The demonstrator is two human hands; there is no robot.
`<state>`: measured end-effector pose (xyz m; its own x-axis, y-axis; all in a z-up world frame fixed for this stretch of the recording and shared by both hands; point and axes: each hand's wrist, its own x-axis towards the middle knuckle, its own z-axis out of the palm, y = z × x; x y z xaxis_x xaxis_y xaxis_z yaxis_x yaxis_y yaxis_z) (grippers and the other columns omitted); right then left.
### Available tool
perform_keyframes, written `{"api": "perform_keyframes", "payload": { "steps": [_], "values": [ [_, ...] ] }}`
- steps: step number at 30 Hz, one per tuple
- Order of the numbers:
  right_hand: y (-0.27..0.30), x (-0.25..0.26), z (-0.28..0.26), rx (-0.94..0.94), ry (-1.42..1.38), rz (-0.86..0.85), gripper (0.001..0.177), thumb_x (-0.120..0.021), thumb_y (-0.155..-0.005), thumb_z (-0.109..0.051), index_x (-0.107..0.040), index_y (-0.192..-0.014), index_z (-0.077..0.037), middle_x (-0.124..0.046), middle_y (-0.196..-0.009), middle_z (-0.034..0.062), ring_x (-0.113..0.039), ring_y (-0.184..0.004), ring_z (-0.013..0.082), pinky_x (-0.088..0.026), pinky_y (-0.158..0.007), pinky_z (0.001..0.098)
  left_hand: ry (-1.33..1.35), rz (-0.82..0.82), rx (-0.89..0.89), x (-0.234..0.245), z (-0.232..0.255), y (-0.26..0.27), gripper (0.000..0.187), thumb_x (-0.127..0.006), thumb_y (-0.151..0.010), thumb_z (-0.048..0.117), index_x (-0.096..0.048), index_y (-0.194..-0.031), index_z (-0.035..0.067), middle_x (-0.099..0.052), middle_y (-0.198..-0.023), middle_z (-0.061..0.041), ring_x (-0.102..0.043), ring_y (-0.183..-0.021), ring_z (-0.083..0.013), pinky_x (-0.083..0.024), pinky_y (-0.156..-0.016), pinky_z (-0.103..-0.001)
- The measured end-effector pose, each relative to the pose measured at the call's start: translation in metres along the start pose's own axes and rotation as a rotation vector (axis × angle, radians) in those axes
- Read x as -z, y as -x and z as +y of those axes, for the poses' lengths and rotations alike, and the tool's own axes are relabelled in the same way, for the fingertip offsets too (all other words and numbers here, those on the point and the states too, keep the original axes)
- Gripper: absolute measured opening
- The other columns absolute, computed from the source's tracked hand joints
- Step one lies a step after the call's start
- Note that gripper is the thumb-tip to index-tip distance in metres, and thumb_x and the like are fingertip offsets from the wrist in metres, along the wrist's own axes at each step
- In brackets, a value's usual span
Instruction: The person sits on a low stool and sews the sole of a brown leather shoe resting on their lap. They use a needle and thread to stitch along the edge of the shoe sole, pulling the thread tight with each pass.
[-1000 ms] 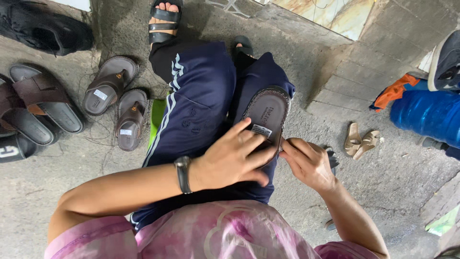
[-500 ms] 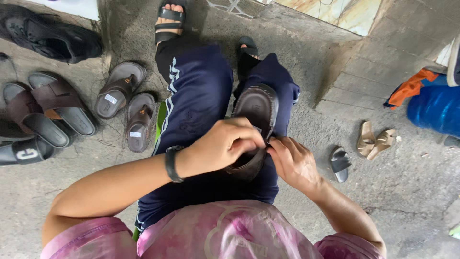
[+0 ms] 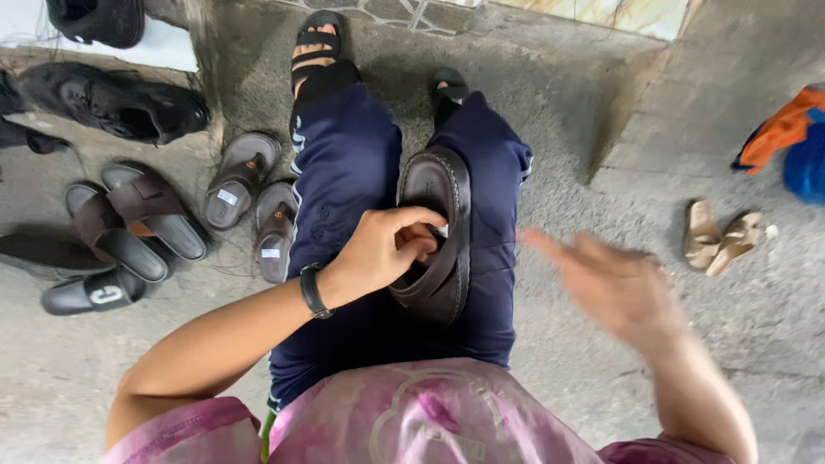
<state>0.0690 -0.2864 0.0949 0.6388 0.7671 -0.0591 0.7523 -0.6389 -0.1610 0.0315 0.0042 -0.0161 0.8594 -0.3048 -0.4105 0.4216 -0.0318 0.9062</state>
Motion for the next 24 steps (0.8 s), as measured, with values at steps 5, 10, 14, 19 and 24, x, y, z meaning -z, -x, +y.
{"api": "perform_keyframes", "payload": {
  "steps": [5,10,14,19,24],
  "values": [
    [-0.029,0.025,-0.03,-0.079,-0.608,-0.323,0.052,-0.045,-0.093,0.005,-0.059,-0.135,-0.022,-0.068,-0.086,0.0094,-0.072,-0.085,0.0386,-0.064,-0.065,0.0516,-1.114,0.088,-0.653,0.001,0.012,0.023,0.044,-0.064,-0.088,0.001,-0.064,-0.131,0.011,-0.055,-0.089,-0.012,-0.061,-0.064,-0.0275,-0.052,-0.046,-0.037],
    [-0.03,-0.044,-0.055,-0.045,-1.073,0.079,0.006,-0.064,-0.093,-0.007,-0.069,-0.091,-0.004,-0.067,-0.079,0.0103,-0.068,-0.067,0.0309,-0.055,-0.056,0.0355,-1.331,0.208,-0.733,0.0,0.019,0.037,0.037,-0.053,-0.094,0.004,-0.065,-0.126,0.016,-0.051,-0.085,-0.007,-0.059,-0.057,-0.0189,-0.05,-0.047,-0.029],
    [-0.005,-0.064,-0.037,-0.37,-0.961,0.208,0.01,-0.079,-0.082,-0.02,-0.075,-0.088,-0.014,-0.069,-0.062,-0.0042,-0.061,-0.046,0.0117,-0.049,-0.042,0.0239,-1.304,0.218,-0.785,0.005,0.012,0.035,0.033,-0.058,-0.092,0.004,-0.071,-0.121,0.011,-0.058,-0.085,-0.008,-0.062,-0.061,-0.02,-0.053,-0.052,-0.027],
    [-0.01,-0.068,-0.039,-0.374,-0.868,0.226,0.054,-0.093,-0.066,-0.032,-0.069,-0.109,-0.011,-0.073,-0.067,-0.0016,-0.062,-0.046,0.013,-0.049,-0.044,0.0247,-1.289,0.261,-0.831,0.004,0.007,0.034,0.018,-0.058,-0.096,0.007,-0.071,-0.107,0.01,-0.059,-0.087,-0.007,-0.062,-0.064,-0.0196,-0.053,-0.055,-0.029],
    [-0.039,-0.047,-0.062,-0.223,-0.787,0.269,0.028,-0.084,-0.081,-0.018,-0.07,-0.102,-0.007,-0.069,-0.064,0.0073,-0.067,-0.051,0.0266,-0.054,-0.047,0.0346,-1.183,0.315,-0.883,0.01,0.031,0.038,0.014,-0.058,-0.099,0.007,-0.072,-0.099,0.007,-0.054,-0.083,-0.007,-0.062,-0.066,-0.0231,-0.054,-0.059,-0.032]
  ]
}}
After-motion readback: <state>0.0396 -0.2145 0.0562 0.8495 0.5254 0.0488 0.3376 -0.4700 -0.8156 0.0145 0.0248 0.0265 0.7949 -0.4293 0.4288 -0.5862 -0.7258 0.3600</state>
